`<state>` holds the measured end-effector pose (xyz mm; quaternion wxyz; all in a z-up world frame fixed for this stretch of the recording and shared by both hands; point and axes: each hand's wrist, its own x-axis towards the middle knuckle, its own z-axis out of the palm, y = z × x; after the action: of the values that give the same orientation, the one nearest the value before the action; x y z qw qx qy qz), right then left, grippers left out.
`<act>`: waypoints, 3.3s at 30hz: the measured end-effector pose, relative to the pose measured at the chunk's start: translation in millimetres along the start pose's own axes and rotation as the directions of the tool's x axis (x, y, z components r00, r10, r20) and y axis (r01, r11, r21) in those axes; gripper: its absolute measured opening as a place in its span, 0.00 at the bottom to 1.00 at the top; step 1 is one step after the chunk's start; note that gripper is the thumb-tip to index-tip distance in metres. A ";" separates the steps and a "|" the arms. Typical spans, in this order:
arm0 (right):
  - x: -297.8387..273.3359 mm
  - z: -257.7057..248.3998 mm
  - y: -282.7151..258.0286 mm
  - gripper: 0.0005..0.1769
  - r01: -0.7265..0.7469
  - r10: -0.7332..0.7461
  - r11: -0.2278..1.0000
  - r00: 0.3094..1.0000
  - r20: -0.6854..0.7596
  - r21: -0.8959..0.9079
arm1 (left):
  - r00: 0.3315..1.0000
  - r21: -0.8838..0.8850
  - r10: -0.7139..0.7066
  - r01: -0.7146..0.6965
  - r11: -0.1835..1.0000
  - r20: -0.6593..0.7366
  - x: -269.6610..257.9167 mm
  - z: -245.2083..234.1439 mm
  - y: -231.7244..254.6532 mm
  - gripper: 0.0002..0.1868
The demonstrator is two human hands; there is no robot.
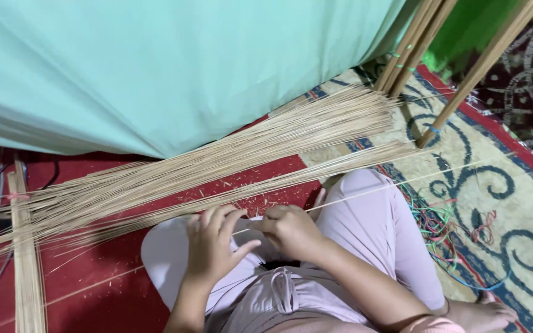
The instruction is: Weaving thin wooden sticks into a mat structure on a floor-based frame
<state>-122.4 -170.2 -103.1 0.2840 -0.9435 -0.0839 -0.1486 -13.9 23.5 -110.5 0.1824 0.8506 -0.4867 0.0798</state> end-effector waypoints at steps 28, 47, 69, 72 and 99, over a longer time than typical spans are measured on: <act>-88.2 70.2 406.3 0.10 -0.655 0.762 0.617 0.635 0.126 -0.436 | 0.781 0.190 -0.393 0.345 0.919 0.486 37.5 211.7 -200.6 0.10; -26.2 60.5 345.4 0.24 -0.386 0.582 0.795 0.701 0.412 -0.467 | 0.704 0.157 -0.317 0.285 0.946 0.635 74.5 203.0 -168.2 0.22; 4.3 127.9 406.0 0.14 -0.161 0.153 0.907 0.987 -0.054 -0.388 | 0.983 0.061 -0.174 0.177 0.982 -0.058 92.6 276.5 -208.7 0.07; 19.5 109.7 380.8 0.18 -0.227 0.205 0.858 0.974 -0.097 -0.461 | 0.961 0.069 -0.130 0.151 0.986 -0.246 111.9 268.2 -203.2 0.04; 107.5 120.9 385.5 0.04 -0.179 0.140 0.952 0.976 -0.167 -0.247 | 0.968 -0.082 -0.141 0.127 0.989 -0.209 166.1 263.9 -210.0 0.05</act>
<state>100.5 -412.3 -360.9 0.1742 -0.9627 0.0342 -0.2042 240.4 -115.1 -350.3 0.2675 0.8613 -0.4080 0.1419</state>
